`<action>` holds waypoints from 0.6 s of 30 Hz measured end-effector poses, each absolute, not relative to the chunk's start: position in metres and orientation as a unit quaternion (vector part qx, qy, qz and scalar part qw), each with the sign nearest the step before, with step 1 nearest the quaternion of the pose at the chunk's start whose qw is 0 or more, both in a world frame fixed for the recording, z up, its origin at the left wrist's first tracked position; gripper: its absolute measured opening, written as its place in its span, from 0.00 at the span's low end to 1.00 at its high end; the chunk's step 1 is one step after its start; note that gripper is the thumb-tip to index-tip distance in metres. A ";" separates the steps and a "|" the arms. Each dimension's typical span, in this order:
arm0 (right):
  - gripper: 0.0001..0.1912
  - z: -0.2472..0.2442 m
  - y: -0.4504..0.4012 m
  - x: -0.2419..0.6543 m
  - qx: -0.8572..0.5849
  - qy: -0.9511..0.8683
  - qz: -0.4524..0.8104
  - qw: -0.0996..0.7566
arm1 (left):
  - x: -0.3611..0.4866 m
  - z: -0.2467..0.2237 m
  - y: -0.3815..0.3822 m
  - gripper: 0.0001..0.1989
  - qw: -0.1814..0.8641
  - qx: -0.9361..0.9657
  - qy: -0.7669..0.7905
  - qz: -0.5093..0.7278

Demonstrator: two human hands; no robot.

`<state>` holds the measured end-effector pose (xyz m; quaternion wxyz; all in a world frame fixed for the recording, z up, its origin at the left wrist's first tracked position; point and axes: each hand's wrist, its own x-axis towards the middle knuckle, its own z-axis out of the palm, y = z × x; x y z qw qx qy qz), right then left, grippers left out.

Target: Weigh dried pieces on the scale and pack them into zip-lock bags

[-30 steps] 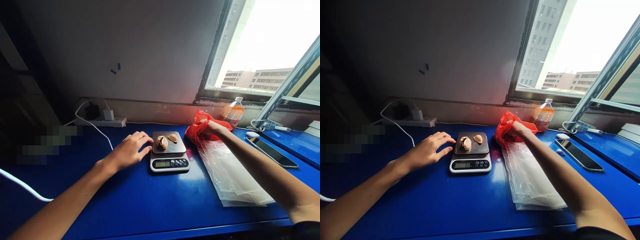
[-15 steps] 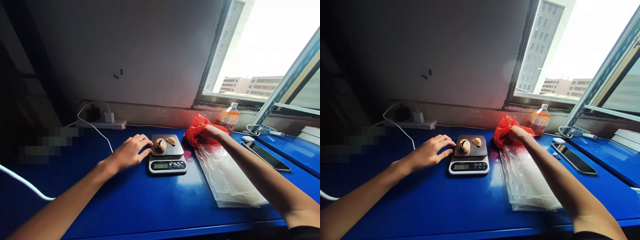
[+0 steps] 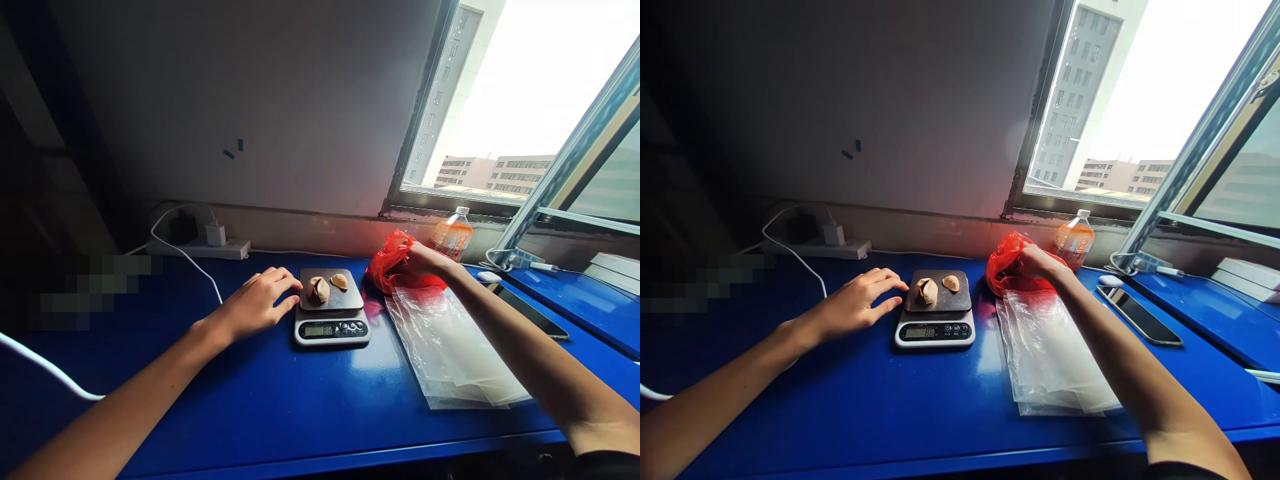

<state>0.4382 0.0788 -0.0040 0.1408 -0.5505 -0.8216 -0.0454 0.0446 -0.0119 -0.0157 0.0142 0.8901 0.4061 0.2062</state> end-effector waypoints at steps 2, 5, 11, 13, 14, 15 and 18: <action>0.08 -0.004 0.076 0.440 -0.551 -0.826 -0.032 0.117 | 0.045 -0.015 -0.012 0.14 0.013 0.890 0.406 0.208; 0.10 -0.004 0.071 0.442 -0.558 -0.824 -0.019 0.092 | 0.045 -0.015 -0.012 0.14 0.011 0.890 0.407 0.203; 0.10 0.002 0.061 0.439 -0.564 -0.820 -0.025 0.089 | 0.045 -0.016 -0.011 0.14 0.016 0.891 0.408 0.198; 0.08 0.006 0.059 0.436 -0.557 -0.825 -0.026 0.094 | 0.046 -0.016 -0.010 0.13 0.017 0.892 0.406 0.200; 0.08 0.006 0.058 0.434 -0.553 -0.827 -0.023 0.099 | 0.046 -0.017 -0.010 0.13 0.017 0.892 0.404 0.200; 0.08 0.007 0.058 0.433 -0.548 -0.829 -0.017 0.109 | 0.046 -0.017 -0.010 0.13 0.017 0.893 0.404 0.199; 0.11 0.004 0.059 0.435 -0.539 -0.826 0.029 0.163 | 0.046 -0.017 -0.010 0.14 0.020 0.894 0.405 0.193</action>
